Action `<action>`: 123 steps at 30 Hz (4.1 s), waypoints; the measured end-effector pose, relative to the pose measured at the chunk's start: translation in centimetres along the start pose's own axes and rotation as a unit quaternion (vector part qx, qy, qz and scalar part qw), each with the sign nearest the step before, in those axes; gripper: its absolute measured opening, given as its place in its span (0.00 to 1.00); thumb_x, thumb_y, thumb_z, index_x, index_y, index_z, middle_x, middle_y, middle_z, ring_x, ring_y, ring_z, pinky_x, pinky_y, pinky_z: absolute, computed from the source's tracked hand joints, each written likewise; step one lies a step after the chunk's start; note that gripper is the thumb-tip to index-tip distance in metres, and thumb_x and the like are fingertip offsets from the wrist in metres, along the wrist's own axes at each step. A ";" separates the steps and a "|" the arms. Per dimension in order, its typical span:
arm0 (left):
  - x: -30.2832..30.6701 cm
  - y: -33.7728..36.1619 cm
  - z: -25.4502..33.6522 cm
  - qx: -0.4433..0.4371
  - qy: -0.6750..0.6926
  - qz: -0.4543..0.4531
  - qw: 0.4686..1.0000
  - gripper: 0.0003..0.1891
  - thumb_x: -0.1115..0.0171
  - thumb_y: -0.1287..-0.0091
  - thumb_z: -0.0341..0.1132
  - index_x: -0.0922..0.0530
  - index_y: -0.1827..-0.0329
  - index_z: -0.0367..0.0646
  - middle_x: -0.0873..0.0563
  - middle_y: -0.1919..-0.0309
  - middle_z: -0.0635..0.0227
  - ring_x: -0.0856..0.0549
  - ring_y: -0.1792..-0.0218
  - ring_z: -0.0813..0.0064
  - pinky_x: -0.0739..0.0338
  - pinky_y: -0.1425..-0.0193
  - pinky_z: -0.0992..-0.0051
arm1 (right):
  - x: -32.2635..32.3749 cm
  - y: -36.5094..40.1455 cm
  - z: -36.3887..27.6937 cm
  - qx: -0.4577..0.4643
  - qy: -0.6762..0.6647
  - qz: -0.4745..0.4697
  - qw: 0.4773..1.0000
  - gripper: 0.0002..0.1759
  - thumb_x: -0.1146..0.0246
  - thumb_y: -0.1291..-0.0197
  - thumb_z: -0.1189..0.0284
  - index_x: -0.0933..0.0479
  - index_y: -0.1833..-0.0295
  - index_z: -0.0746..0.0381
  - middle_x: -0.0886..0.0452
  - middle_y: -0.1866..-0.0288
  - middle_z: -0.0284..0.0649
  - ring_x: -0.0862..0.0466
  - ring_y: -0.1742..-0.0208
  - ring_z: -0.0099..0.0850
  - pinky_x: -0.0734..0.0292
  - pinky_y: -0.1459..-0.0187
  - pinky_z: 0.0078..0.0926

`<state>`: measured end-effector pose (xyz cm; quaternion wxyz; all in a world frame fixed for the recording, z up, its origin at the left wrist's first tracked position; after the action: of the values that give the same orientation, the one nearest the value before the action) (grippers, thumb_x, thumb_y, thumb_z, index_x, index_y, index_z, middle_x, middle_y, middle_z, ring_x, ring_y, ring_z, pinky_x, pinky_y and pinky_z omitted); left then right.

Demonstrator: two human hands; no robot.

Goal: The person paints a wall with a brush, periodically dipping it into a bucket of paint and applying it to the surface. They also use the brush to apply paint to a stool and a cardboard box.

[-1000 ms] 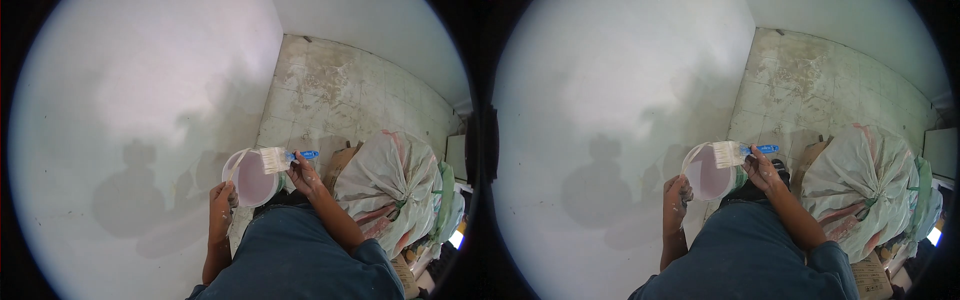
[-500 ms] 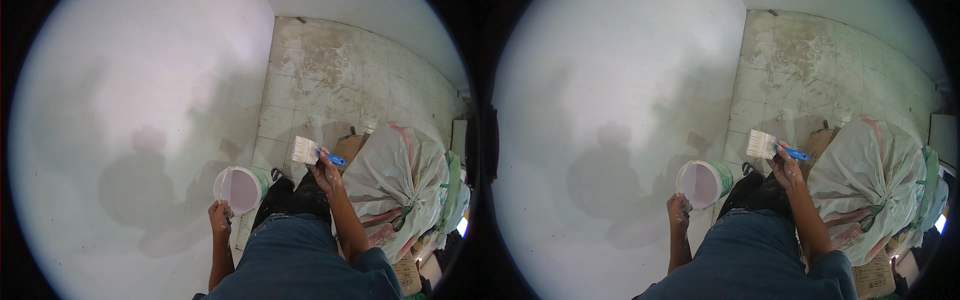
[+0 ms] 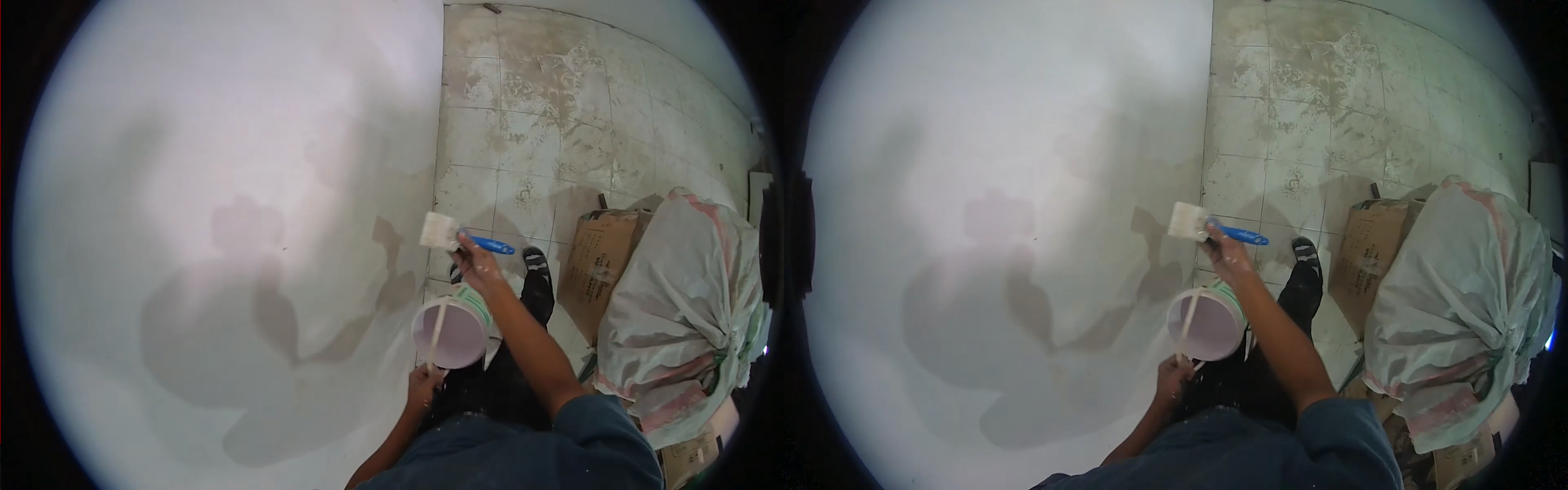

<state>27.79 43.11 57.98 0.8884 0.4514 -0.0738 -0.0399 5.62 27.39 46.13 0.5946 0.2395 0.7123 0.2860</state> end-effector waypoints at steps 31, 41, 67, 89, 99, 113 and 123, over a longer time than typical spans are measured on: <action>5.4 -8.2 -10.0 0.156 -0.116 -0.045 0.980 0.03 0.41 0.42 0.26 0.26 0.70 0.42 0.30 0.77 0.79 0.32 0.74 0.86 0.39 0.70 0.83 | -5.6 -14.3 13.0 0.248 0.290 0.073 0.921 0.11 0.38 0.43 0.78 0.20 0.54 0.65 0.18 0.56 0.38 0.20 0.52 0.28 0.29 0.46 0.23; 3.9 -8.1 -8.0 0.067 0.011 -0.051 0.996 0.04 0.42 0.39 0.28 0.23 0.63 0.39 0.24 0.70 0.76 0.27 0.68 0.84 0.34 0.62 0.82 | -5.9 -14.6 14.3 0.129 0.096 0.031 0.987 0.07 0.35 0.45 0.73 0.25 0.61 0.58 0.21 0.63 0.32 0.21 0.59 0.25 0.25 0.58 0.28; 5.6 -8.2 -8.6 -0.061 -0.153 -0.110 0.980 0.07 0.45 0.37 0.28 0.22 0.59 0.35 0.21 0.72 0.70 0.26 0.70 0.81 0.33 0.63 0.80 | -23.2 -3.7 5.6 0.284 0.057 -0.105 0.951 0.02 0.41 0.43 0.77 0.24 0.67 0.59 0.23 0.65 0.33 0.24 0.63 0.25 0.26 0.58 0.24; 5.2 -6.9 -8.5 0.089 0.021 -0.068 0.993 0.10 0.41 0.36 0.34 0.21 0.58 0.35 0.19 0.71 0.74 0.25 0.71 0.87 0.33 0.66 0.84 | -15.2 -9.8 11.7 0.047 -0.028 -0.057 0.997 0.06 0.40 0.47 0.82 0.26 0.66 0.58 0.23 0.64 0.35 0.21 0.60 0.27 0.22 0.57 0.28; 6.4 -6.0 -9.1 0.135 0.100 -0.002 0.986 0.12 0.40 0.36 0.34 0.23 0.56 0.35 0.18 0.67 0.70 0.21 0.65 0.80 0.28 0.59 0.80 | -25.4 1.6 6.5 0.343 0.074 -0.178 0.919 0.11 0.42 0.56 0.92 0.24 0.71 0.65 0.22 0.65 0.40 0.22 0.57 0.34 0.27 0.52 0.28; 5.3 -8.5 -8.4 0.116 0.046 -0.037 0.991 0.08 0.47 0.54 0.20 0.35 0.75 0.43 0.31 0.80 0.73 0.34 0.78 0.81 0.41 0.72 0.80 | 5.6 -23.3 15.7 0.256 0.289 0.215 0.897 0.09 0.43 0.51 0.87 0.25 0.72 0.59 0.23 0.71 0.33 0.25 0.68 0.23 0.30 0.63 0.20; 6.7 -8.6 -9.1 0.132 0.013 -0.031 0.991 0.04 0.46 0.48 0.22 0.31 0.75 0.39 0.29 0.77 0.74 0.32 0.75 0.83 0.39 0.69 0.83 | 2.5 -21.0 13.2 0.193 -0.043 0.009 0.980 0.09 0.44 0.49 0.84 0.28 0.65 0.59 0.23 0.64 0.38 0.24 0.57 0.26 0.28 0.53 0.22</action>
<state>35.85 44.37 46.33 0.8202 0.5673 -0.0528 -0.0513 18.15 15.57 28.13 0.5647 0.3680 0.7258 0.1375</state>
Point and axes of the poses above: each hand's wrist, its own y-axis away from the middle knuckle, its own x-axis out of the back of the hand, z = x × y, the point moved 9 cm from there along -y, towards the middle knuckle
